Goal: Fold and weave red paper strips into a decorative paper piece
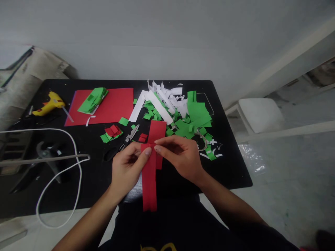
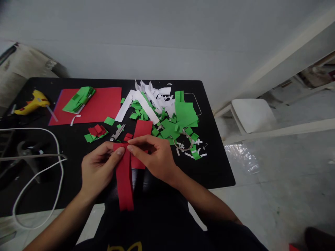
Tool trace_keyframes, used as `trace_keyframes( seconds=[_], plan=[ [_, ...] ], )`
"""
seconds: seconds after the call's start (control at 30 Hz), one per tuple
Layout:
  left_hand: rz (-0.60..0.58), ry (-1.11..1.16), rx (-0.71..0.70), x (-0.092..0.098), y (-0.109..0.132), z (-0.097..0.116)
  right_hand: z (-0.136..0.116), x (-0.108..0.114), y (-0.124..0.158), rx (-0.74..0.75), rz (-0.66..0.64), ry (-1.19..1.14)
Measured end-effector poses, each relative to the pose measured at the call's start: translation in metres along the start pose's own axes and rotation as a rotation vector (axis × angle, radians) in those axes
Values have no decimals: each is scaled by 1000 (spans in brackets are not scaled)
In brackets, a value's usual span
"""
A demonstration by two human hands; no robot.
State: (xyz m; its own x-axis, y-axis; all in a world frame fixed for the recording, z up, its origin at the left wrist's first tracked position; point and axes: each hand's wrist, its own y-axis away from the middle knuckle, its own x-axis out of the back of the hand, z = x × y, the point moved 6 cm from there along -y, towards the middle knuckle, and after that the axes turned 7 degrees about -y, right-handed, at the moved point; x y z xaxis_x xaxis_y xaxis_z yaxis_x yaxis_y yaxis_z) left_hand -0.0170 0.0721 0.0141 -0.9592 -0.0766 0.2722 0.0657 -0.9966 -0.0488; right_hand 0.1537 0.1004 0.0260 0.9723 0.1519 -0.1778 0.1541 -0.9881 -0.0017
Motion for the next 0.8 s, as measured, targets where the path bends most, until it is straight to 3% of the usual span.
trace_keyframes(
  seconds=[0.3,0.53,0.8],
  plan=[
    [2,-26,-11,2,0,-1,-1,0,2,-2,-6,4],
    [52,-35,-109,2,0,6,-1,-2,1,11,-16,-41],
    [-10,50,-41,0,-2,4,0,-1,2,-11,-13,-50]
  ],
)
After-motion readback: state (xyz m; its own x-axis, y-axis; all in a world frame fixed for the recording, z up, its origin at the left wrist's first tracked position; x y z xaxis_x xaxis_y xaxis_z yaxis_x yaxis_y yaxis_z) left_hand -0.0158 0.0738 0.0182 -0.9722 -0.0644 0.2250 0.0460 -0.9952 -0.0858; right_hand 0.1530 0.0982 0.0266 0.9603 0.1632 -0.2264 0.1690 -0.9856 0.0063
